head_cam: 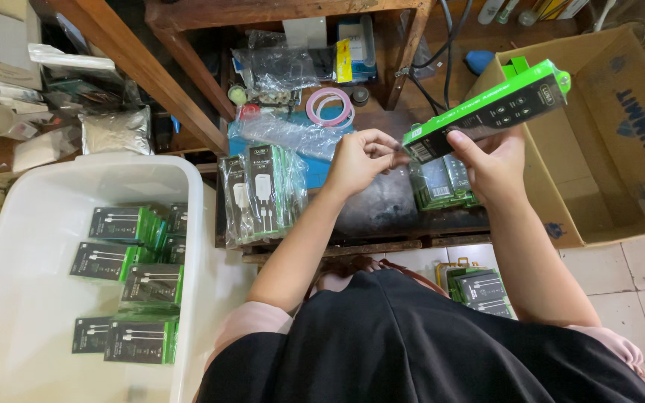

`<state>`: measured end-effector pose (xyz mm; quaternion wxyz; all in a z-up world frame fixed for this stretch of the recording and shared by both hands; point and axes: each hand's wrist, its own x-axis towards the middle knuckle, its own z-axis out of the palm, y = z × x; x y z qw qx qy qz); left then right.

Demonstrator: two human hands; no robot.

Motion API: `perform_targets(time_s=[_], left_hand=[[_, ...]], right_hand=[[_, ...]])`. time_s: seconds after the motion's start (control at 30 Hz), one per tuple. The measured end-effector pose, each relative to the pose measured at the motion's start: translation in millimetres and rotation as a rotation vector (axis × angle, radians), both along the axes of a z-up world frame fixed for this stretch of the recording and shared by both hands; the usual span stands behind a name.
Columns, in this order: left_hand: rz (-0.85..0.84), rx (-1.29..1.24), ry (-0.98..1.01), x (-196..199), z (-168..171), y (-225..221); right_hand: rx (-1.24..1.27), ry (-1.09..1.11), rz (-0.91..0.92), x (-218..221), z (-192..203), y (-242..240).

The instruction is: The person places packaged phone chargers into clear plastic bags by hand.

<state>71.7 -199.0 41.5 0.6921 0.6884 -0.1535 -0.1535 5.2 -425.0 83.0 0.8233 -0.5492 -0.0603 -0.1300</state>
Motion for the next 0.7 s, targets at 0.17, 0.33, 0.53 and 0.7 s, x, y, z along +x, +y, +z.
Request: perform_targets(time_s=[0.17, 0.33, 0.53, 0.7], left_hand=[[-0.042, -0.158, 0.03, 2, -1, 3], [-0.084, -0.114, -0.013, -2, 4, 4], [-0.062, -0.184, -0.061, 0, 2, 1], [0.013, -0.174, 0.0, 10, -3, 2]], right_hand=[[-0.131, 0.054, 0.017, 6, 2, -5], [-0.27, -0.099, 0.027, 9, 22, 7], [-0.253, -0.213, 0.084, 12, 32, 15], [-0.346, -0.162, 0.13, 26, 15, 8]])
